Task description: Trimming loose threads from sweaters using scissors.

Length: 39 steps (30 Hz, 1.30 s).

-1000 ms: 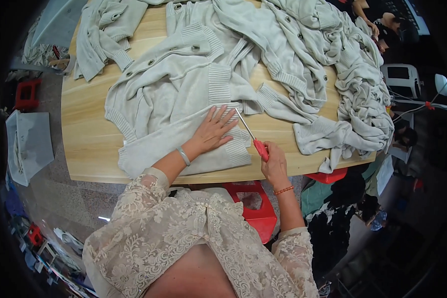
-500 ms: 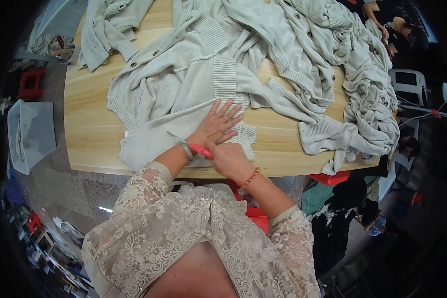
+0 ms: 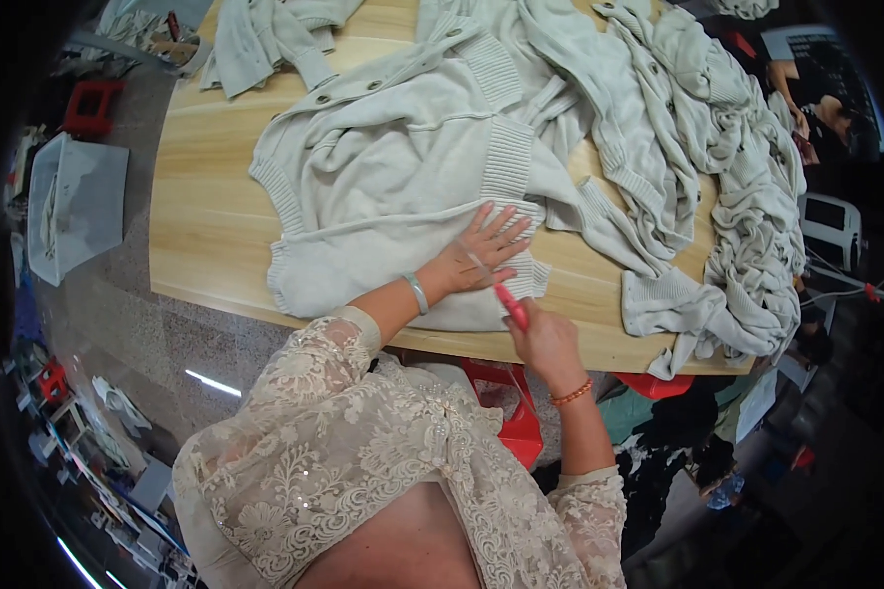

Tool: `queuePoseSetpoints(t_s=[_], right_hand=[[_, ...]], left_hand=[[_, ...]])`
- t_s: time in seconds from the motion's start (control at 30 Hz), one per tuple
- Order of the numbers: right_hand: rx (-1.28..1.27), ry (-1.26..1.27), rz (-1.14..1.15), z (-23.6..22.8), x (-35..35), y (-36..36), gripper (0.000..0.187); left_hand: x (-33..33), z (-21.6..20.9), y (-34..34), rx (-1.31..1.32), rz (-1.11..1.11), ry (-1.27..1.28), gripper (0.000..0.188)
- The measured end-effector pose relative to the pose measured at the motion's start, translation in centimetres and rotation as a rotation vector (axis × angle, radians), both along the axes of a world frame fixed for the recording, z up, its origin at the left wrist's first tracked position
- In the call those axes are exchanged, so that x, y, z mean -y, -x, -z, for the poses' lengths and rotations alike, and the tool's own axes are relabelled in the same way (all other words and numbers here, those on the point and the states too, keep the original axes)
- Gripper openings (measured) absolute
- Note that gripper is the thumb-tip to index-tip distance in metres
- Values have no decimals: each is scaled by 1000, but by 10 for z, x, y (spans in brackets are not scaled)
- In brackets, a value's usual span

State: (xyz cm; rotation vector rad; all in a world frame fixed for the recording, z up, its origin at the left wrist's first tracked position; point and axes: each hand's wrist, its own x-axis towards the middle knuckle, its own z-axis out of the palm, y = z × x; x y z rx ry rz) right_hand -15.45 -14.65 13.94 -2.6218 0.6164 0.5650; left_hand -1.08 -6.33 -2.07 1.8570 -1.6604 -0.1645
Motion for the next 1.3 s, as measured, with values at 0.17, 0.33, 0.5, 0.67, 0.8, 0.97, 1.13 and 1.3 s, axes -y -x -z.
queuePoseSetpoints(t_s=[0.17,0.33,0.5,0.67,0.8,0.97,1.13,1.3], right_hand=[[94,-169,14,6,-25,-15,21],[189,-146,4,6,-19,-2,21],[130,-160,-96,7,-38,-30,22],[-75,-182,-268,-2,-73,-79,21],[27,-270,-373,9,-112,-112,24],[137,-326,-456,24,-159,-138,25],[134,-245,-376,21,-148,-130,27],[-20,-160,-245,6,-107,-98,28]], left_hand=[[-23,-6,-5,-274,41,15,69],[-141,-42,-43,-105,-267,-130,61],[-241,-23,-69,74,-552,-360,65],[-245,-19,-70,-27,-563,-263,66],[-252,-18,-74,-89,-524,-234,66],[-259,-6,-75,-72,-492,-208,65],[-260,-12,-74,-96,-471,-263,61],[-261,-17,-75,-100,-499,-176,60]])
